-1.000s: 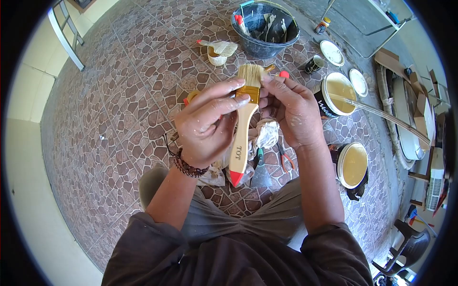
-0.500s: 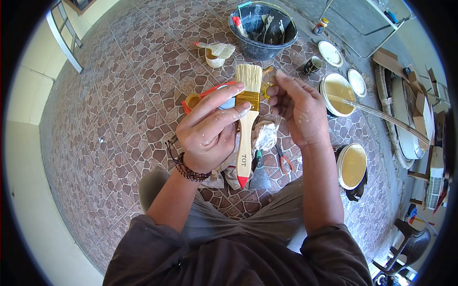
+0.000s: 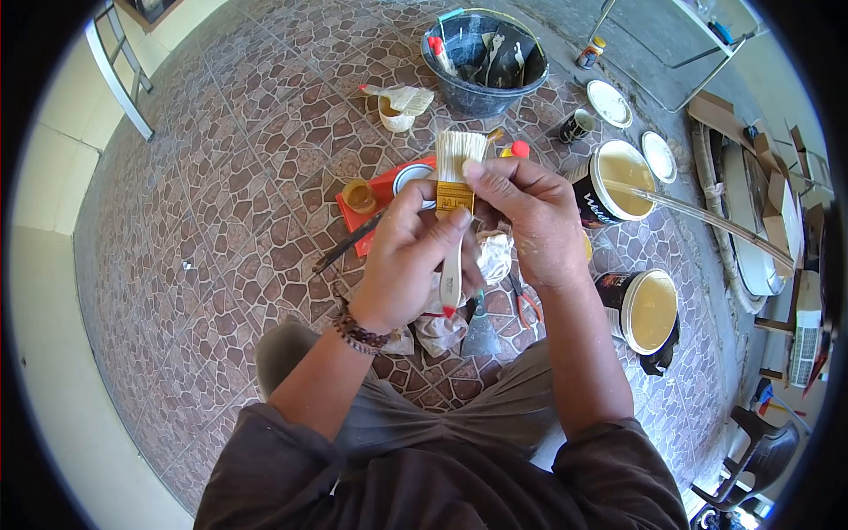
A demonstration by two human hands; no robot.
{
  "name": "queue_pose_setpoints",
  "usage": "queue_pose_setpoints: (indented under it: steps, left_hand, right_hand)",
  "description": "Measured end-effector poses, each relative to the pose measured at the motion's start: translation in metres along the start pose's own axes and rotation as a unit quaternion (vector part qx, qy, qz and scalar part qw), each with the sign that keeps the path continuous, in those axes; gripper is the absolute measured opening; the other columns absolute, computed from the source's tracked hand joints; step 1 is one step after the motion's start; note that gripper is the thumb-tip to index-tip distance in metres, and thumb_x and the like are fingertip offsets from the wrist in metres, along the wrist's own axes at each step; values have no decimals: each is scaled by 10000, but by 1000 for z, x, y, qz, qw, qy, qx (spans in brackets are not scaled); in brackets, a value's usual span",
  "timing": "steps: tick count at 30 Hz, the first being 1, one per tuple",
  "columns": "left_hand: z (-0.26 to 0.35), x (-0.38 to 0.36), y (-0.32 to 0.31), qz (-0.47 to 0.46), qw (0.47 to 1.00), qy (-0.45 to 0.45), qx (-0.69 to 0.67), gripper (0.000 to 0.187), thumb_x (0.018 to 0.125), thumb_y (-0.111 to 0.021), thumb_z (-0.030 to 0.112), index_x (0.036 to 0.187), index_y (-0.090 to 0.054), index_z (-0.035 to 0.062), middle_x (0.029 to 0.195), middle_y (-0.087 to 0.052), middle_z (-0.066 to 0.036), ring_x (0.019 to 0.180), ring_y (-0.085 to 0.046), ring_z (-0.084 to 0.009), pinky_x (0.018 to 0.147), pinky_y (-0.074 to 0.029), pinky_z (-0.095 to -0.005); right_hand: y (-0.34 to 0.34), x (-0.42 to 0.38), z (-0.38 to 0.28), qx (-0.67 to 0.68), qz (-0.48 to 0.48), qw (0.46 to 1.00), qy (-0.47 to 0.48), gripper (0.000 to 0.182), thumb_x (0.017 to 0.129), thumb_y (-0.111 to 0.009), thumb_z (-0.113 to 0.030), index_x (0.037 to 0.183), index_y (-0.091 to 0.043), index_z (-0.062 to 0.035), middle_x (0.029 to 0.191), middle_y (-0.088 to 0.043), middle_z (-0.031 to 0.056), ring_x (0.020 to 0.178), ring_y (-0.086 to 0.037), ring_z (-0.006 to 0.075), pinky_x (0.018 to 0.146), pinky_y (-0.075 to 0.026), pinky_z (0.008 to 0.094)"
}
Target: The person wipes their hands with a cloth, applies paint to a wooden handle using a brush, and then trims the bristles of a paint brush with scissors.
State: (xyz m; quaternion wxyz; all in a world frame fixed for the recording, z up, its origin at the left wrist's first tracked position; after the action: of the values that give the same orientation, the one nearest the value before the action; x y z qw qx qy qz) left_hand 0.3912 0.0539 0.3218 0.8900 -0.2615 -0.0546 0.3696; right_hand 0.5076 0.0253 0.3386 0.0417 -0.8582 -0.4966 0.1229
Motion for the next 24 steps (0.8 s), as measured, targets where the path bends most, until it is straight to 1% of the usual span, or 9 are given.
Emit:
queue_pose_setpoints:
  steps: [7, 11, 13, 14, 16, 18, 21, 23, 24]
  left_hand:
    - [-4, -3, 6, 34, 999, 27, 32, 283, 965, -498, 185, 1182, -476, 4, 748, -564, -64, 425, -518, -106, 359, -401, -209]
    - [-1, -2, 7, 43, 998, 14, 42, 273, 965, -496, 180, 1173, -478, 3, 745, -565, -61, 419, -512, -107, 360, -398, -211]
    - [0, -2, 7, 49, 998, 13, 34, 265, 965, -497, 181, 1159, -480, 2, 745, -566, -60, 415, -507, -107, 358, -396, -212]
    - [-1, -2, 7, 52, 997, 17, 46, 251, 964, -502, 182, 1136, -482, 2, 748, -567, -60, 413, -505, -107, 357, -394, -212]
    - [-4, -4, 5, 54, 997, 25, 57, 238, 962, -507, 183, 1113, -483, 1, 750, -568, -60, 411, -504, -107, 357, -393, -211]
    - [-14, -5, -3, 25, 997, 50, 44, 213, 955, -525, 155, 1079, -469, -8, 669, -541, -29, 383, -470, -61, 333, -365, -188]
    - [-17, -6, -3, 29, 998, 31, 53, 199, 954, -530, 159, 1042, -471, -10, 672, -542, -25, 381, -455, -43, 332, -356, -182]
    - [-14, -4, 0, 41, 997, 25, 54, 192, 954, -532, 157, 1030, -472, -9, 673, -543, -25, 380, -453, -43, 332, -356, -182]
    - [-13, -3, -1, 38, 998, 18, 52, 183, 953, -532, 153, 1025, -475, -5, 674, -541, -23, 382, -452, -42, 334, -356, -183]
  right_hand:
    - [48, 20, -8, -23, 113, 992, 48, 246, 903, -639, -260, 849, -655, -20, 712, -593, 4, 594, -501, 65, 546, -393, 209]
    - [35, 13, -6, -31, 71, 997, -25, 255, 912, -626, -269, 855, -654, -22, 708, -590, -1, 596, -499, 58, 545, -393, 207]
    - [18, 10, 1, -80, 10, 995, -58, 271, 894, -650, -278, 844, -666, -12, 668, -584, -3, 565, -472, 36, 498, -381, 206]
    - [18, 11, 4, -80, 10, 995, -58, 271, 894, -650, -278, 844, -666, -12, 668, -584, -3, 565, -472, 36, 498, -381, 206]
    - [17, 13, -1, -94, 1, 995, 36, 277, 901, -639, -277, 818, -656, -14, 655, -569, -10, 549, -463, 32, 490, -374, 204]
    - [44, 23, -8, -49, 104, 991, 66, 280, 914, -619, -283, 798, -625, -28, 660, -564, 1, 550, -494, 58, 505, -399, 212]
    - [55, 25, -7, 11, 124, 991, 42, 304, 899, -635, -323, 897, -632, -19, 750, -607, 36, 620, -551, 83, 554, -445, 227]
    - [20, 15, 9, 101, -16, 993, -56, 363, 872, -665, -350, 987, -629, -8, 854, -638, 72, 686, -590, 112, 608, -483, 243]
    - [14, 10, 27, 40, -26, 995, -90, 392, 852, -686, -338, 1044, -627, -1, 901, -653, 102, 765, -610, 142, 661, -498, 269]
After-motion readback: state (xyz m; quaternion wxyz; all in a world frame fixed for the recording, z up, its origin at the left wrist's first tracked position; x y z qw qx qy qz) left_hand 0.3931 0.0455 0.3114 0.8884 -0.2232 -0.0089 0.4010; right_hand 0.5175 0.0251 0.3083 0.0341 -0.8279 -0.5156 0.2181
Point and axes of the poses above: each hand's wrist, its own x-axis towards the middle knuckle, its own y-axis out of the back of the hand, z = x × y, the point moved 8 cm from there along x, towards the middle knuckle
